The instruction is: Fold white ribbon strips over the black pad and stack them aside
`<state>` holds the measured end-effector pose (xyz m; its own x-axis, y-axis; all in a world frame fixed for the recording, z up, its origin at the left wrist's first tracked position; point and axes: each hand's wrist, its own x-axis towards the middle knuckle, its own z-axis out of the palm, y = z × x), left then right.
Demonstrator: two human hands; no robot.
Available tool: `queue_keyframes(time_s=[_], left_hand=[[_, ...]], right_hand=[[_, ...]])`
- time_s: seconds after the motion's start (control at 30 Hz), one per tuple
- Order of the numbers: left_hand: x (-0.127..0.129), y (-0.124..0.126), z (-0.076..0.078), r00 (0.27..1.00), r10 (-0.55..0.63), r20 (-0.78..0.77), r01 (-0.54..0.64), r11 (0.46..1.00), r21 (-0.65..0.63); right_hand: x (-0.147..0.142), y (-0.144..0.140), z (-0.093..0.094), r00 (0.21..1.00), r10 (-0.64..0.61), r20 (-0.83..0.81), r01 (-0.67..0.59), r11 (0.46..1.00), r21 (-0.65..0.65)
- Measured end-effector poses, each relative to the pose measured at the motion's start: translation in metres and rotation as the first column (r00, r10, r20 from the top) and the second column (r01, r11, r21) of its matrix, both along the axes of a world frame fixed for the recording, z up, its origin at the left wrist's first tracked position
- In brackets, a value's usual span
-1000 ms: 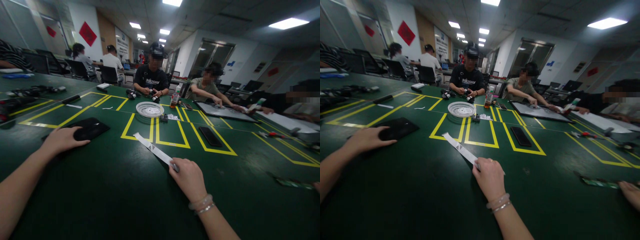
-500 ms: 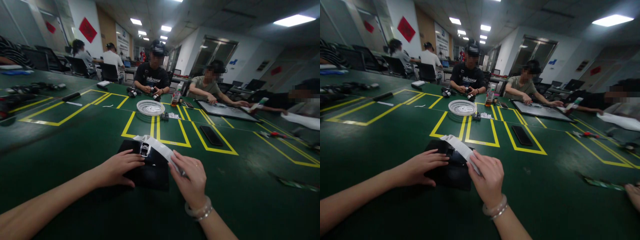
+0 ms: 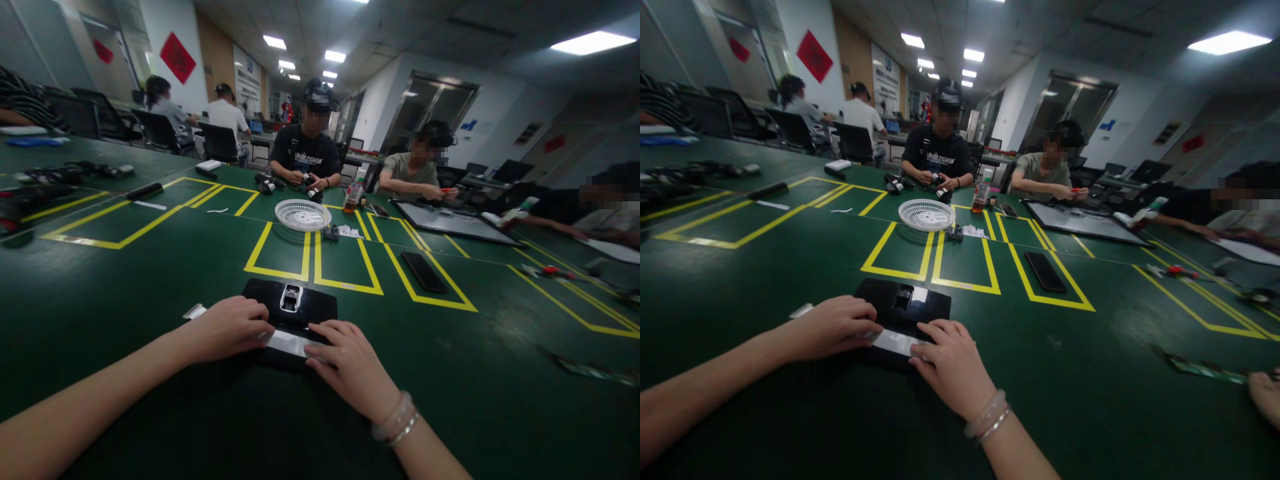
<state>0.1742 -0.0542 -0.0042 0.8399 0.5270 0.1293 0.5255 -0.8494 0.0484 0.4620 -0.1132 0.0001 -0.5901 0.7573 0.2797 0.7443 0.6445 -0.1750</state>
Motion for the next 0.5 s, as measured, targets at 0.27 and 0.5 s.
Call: queue_keyframes(time_s=[0.27, 0.5], left_hand=[[0.006, -0.007, -0.009, 0.998, 0.018, 0.064, -0.017, 1.000, -0.013], [0.018, -0.004, -0.011, 0.997, 0.011, 0.072, -0.003, 0.995, -0.102]], right_hand=[[0.001, 0.000, 0.005, 1.000, 0.007, -0.022, -0.007, 1.000, 0.030], [0.005, 0.003, 0.007, 0.981, -0.058, -0.184, 0.094, 0.977, 0.193]])
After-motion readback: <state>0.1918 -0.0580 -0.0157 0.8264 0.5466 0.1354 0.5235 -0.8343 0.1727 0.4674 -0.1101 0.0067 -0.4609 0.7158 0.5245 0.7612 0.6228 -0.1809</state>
